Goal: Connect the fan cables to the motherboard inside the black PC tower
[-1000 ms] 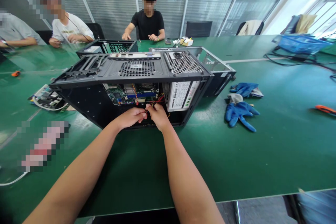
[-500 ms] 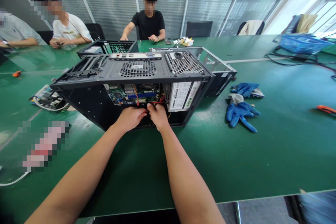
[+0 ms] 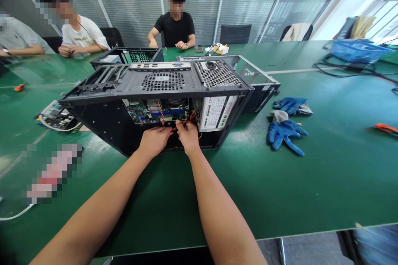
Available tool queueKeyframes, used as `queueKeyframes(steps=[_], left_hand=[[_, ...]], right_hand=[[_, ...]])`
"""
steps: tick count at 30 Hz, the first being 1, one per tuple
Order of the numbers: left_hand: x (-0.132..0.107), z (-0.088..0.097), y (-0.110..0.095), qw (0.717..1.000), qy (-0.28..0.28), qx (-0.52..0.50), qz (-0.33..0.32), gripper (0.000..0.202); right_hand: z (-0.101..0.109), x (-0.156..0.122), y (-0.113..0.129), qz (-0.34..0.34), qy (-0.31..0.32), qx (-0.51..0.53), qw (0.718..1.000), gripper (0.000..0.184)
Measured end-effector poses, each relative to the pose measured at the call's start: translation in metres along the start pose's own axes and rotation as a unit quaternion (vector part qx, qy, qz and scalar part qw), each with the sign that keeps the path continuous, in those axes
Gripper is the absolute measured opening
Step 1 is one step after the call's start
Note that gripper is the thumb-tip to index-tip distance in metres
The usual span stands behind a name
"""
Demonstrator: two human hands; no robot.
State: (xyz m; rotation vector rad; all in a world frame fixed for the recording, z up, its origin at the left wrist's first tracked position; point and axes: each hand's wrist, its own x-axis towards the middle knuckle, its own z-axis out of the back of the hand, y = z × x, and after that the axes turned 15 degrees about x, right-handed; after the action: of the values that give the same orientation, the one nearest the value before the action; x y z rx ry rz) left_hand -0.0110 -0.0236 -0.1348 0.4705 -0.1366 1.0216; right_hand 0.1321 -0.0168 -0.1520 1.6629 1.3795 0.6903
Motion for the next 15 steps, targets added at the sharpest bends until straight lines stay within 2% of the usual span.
queueKeyframes(steps=[3, 8, 12, 15], left_hand=[[0.000, 0.000, 0.000, 1.000, 0.000, -0.010, -0.002, 0.026], [0.003, 0.003, 0.002, 0.998, 0.026, -0.059, 0.002, 0.025], [0.008, 0.004, 0.006, 0.984, 0.048, -0.169, -0.001, 0.022], [0.011, -0.001, 0.008, 0.954, 0.079, -0.289, 0.011, 0.024]], right_hand=[[-0.001, 0.000, 0.002, -0.001, -0.018, 0.014, 1.000, 0.037], [0.003, 0.001, 0.003, -0.023, 0.028, 0.011, 0.999, 0.036], [0.007, 0.004, 0.001, -0.018, 0.041, 0.006, 0.999, 0.035], [0.009, 0.005, -0.001, -0.015, 0.048, 0.003, 0.999, 0.034]])
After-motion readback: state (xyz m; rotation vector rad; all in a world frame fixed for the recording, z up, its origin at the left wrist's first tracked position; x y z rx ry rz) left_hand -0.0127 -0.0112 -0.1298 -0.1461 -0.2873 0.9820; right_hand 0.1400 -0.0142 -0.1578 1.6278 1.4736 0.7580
